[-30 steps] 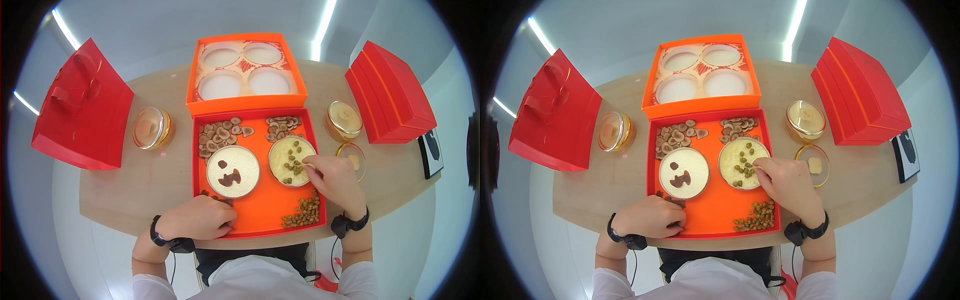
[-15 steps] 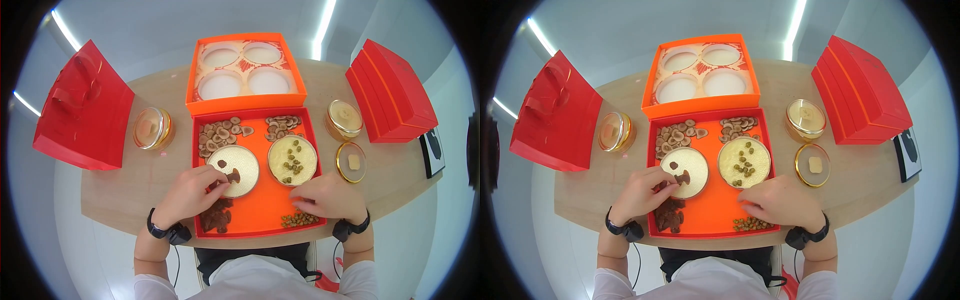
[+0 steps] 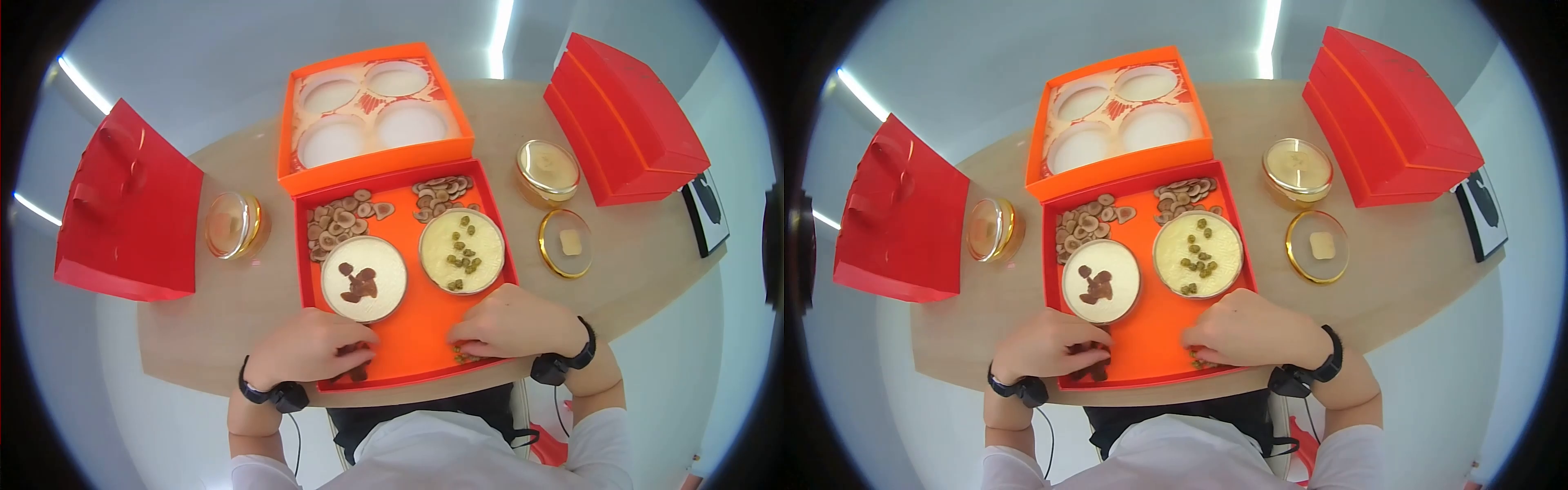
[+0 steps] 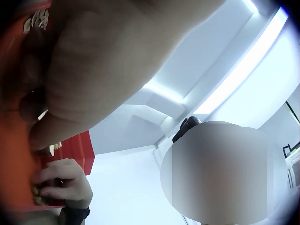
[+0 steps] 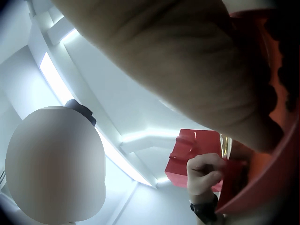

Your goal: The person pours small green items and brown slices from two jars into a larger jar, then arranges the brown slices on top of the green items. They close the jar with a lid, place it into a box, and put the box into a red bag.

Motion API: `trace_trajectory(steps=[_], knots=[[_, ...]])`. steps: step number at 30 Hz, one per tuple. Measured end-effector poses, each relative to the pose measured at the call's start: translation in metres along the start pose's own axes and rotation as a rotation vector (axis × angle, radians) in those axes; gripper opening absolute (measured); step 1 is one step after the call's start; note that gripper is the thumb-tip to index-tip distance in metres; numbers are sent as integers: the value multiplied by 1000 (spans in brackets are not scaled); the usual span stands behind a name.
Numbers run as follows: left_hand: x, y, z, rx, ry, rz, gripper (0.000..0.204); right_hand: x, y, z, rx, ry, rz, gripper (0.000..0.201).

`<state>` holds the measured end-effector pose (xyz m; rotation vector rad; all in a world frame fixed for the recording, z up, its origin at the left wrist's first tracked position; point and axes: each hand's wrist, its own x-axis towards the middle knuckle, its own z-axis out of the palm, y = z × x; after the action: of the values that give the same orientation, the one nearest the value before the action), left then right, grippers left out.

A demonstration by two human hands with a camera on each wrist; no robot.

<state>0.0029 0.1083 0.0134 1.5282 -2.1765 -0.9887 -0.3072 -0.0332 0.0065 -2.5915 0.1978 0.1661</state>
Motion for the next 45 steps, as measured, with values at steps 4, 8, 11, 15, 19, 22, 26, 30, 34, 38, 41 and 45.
trace_trajectory(steps=[4,8,11,15,19,22,26,30,34,38,41,45], knots=[[-2,-3,3,107,-127,-45,16,3,-2,1,27,-3,-31,14],[-1,0,5,180,-168,-76,17,4,0,2,10,-29,-17,13],[-2,1,8,222,-187,-82,17,4,0,3,23,-23,8,13],[-5,-9,13,197,-155,-38,16,0,4,3,5,-10,37,14],[-4,-5,8,191,-205,-69,14,1,4,0,-59,-83,77,15],[-3,-6,8,171,-217,-79,13,2,2,-2,1,-58,71,15],[-4,-6,6,176,-214,-69,12,0,-1,-9,160,317,92,14],[-7,-8,2,132,-227,-38,13,1,1,-13,106,598,343,14],[-5,-8,1,165,-324,-35,14,2,11,-13,37,568,428,14],[-5,-8,2,206,-333,-25,13,3,4,-19,-4,565,413,14],[-3,-8,2,182,-325,-20,13,4,3,-14,53,641,336,14],[-3,-6,1,91,-280,-72,14,5,1,-10,47,627,151,12]])
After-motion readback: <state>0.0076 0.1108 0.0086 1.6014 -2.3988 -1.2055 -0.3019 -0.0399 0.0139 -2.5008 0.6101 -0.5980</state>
